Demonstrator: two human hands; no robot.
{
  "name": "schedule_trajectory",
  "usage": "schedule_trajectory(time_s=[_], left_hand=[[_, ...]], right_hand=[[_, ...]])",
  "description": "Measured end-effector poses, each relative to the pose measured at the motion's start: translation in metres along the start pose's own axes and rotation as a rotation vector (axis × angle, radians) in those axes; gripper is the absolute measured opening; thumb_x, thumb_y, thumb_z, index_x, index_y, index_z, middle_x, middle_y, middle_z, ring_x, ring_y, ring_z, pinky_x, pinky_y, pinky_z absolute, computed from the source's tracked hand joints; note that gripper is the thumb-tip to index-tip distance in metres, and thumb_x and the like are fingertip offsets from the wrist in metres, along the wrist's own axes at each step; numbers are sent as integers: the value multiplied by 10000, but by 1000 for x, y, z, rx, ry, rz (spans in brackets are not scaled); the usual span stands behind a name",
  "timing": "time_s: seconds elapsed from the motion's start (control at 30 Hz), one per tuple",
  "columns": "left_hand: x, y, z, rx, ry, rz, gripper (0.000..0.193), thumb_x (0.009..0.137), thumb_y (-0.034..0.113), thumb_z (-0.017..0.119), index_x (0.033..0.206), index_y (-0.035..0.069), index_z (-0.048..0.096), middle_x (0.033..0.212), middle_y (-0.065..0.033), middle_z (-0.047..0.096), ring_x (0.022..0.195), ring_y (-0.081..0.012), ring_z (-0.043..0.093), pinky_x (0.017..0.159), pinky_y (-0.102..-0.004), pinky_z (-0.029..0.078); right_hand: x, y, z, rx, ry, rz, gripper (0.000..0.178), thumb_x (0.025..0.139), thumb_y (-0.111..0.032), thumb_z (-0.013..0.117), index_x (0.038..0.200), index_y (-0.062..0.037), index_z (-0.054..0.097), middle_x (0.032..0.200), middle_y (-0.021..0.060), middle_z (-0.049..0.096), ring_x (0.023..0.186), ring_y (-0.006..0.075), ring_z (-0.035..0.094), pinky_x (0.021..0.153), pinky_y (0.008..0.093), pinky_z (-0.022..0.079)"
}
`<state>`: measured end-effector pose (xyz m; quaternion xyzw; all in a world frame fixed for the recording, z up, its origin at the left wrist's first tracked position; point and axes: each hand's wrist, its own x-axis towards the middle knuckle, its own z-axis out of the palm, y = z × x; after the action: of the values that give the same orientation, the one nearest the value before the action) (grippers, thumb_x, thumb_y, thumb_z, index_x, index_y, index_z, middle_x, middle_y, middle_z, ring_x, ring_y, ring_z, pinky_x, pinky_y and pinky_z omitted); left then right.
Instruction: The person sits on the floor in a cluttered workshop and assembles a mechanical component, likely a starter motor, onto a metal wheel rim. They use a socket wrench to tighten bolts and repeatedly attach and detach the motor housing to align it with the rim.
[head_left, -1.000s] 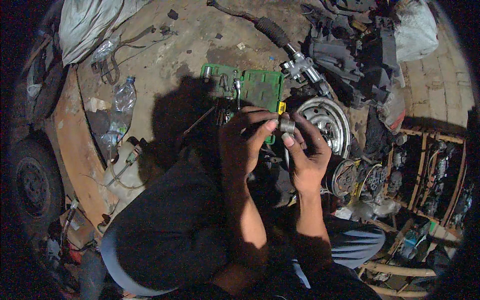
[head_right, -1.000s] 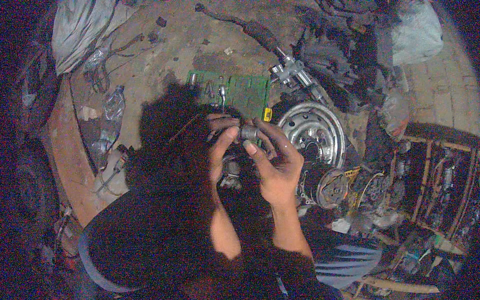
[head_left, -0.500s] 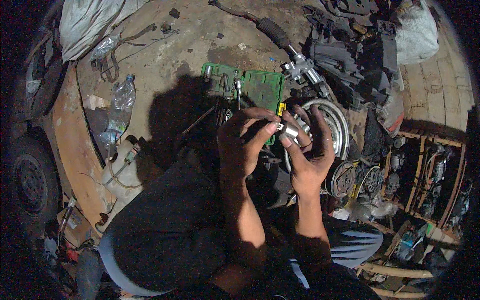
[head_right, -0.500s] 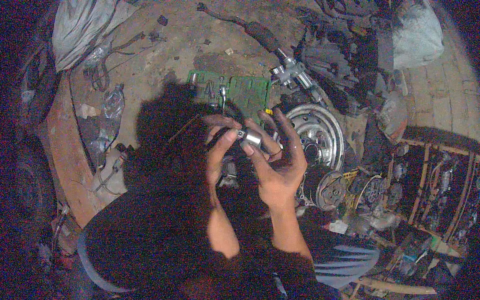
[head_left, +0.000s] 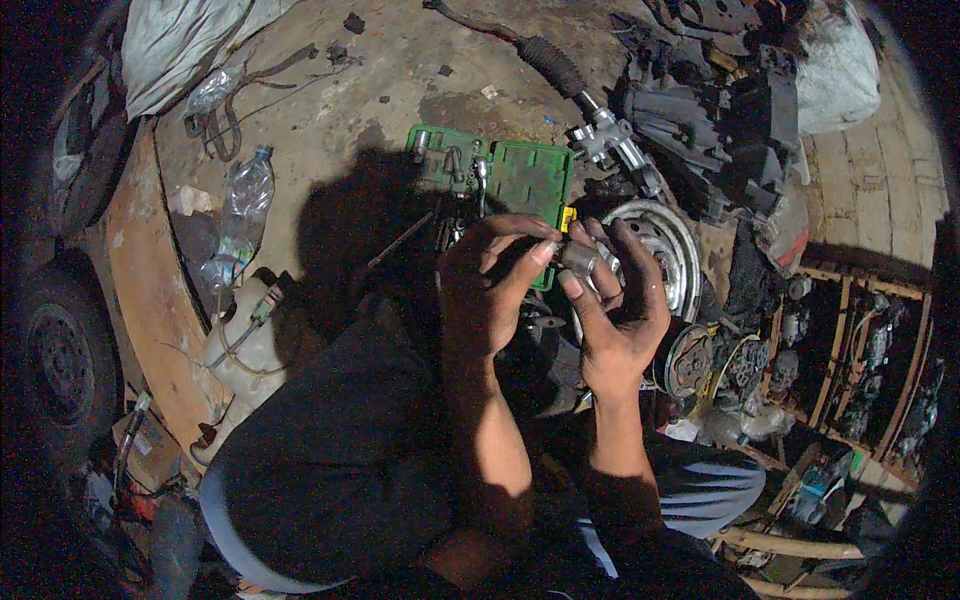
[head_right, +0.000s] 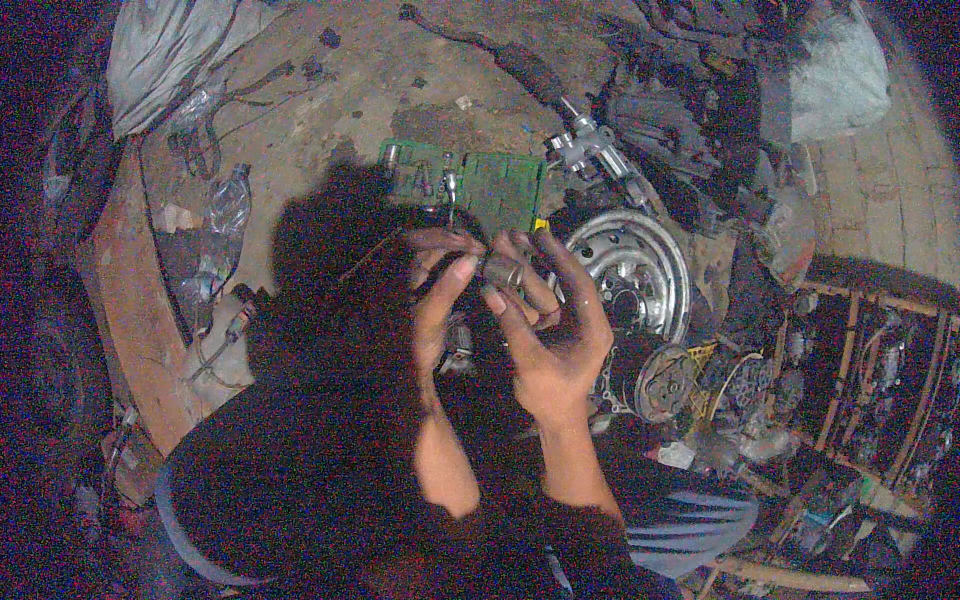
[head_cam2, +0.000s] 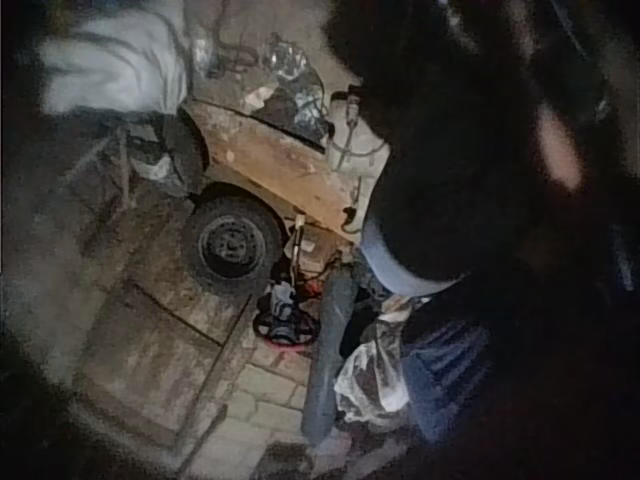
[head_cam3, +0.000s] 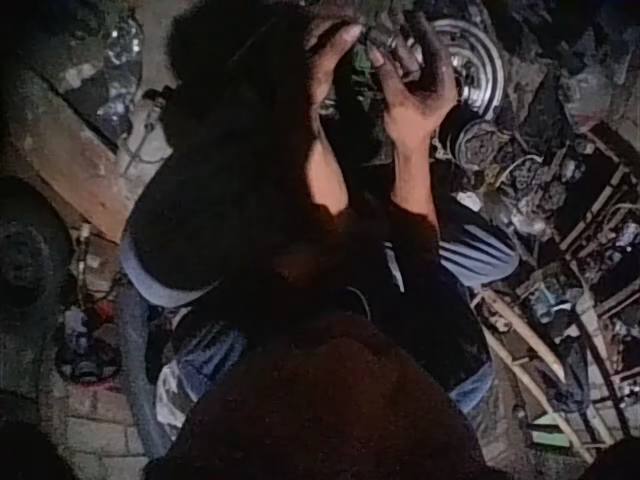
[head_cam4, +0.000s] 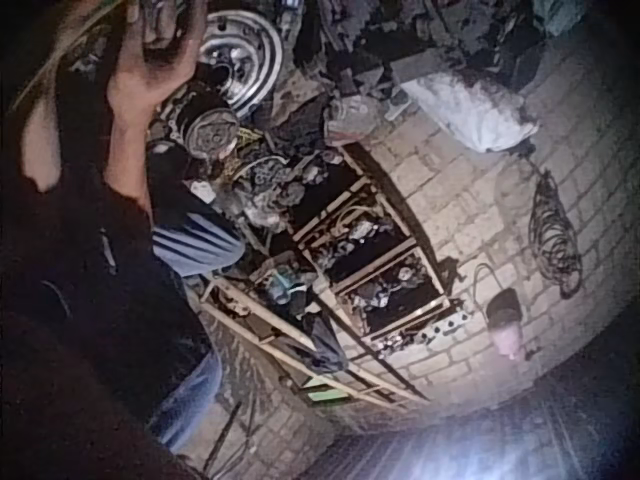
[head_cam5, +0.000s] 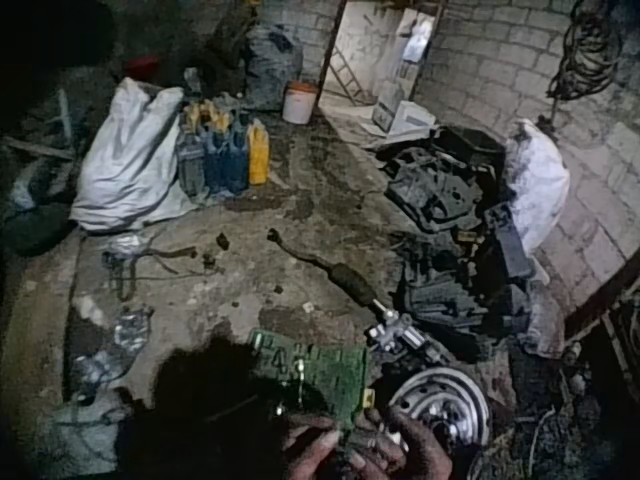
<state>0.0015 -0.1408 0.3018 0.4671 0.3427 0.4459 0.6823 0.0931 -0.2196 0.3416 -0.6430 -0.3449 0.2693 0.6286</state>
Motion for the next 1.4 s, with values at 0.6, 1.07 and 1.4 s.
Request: schedule_trajectory(time_s=[0.6,1.07,1.4], left_hand=[[-1,-32,-2,-65,-77,7,184,866,-4,685,1041,13,631,983,-105,704,944,-175,675,872,-322,529],[-11,-118,-57,29,387,-394,144,945,96,608,1070,27,631,979,-106,707,867,-180,676,746,-329,545],[-42,-195,-84,189,639,-491,163,979,141,569,1089,41,635,1005,-96,704,862,-176,669,721,-324,540]], right_hand=[[5,9,3,-278,177,-56,243,841,-2,727,1071,37,661,1061,126,708,1023,196,645,932,329,496],[19,76,-2,-52,291,308,285,908,-204,717,1061,32,678,999,110,684,954,194,636,912,312,476],[65,231,13,-534,-33,160,272,892,-180,728,1039,48,704,949,125,734,893,169,656,857,301,490]])
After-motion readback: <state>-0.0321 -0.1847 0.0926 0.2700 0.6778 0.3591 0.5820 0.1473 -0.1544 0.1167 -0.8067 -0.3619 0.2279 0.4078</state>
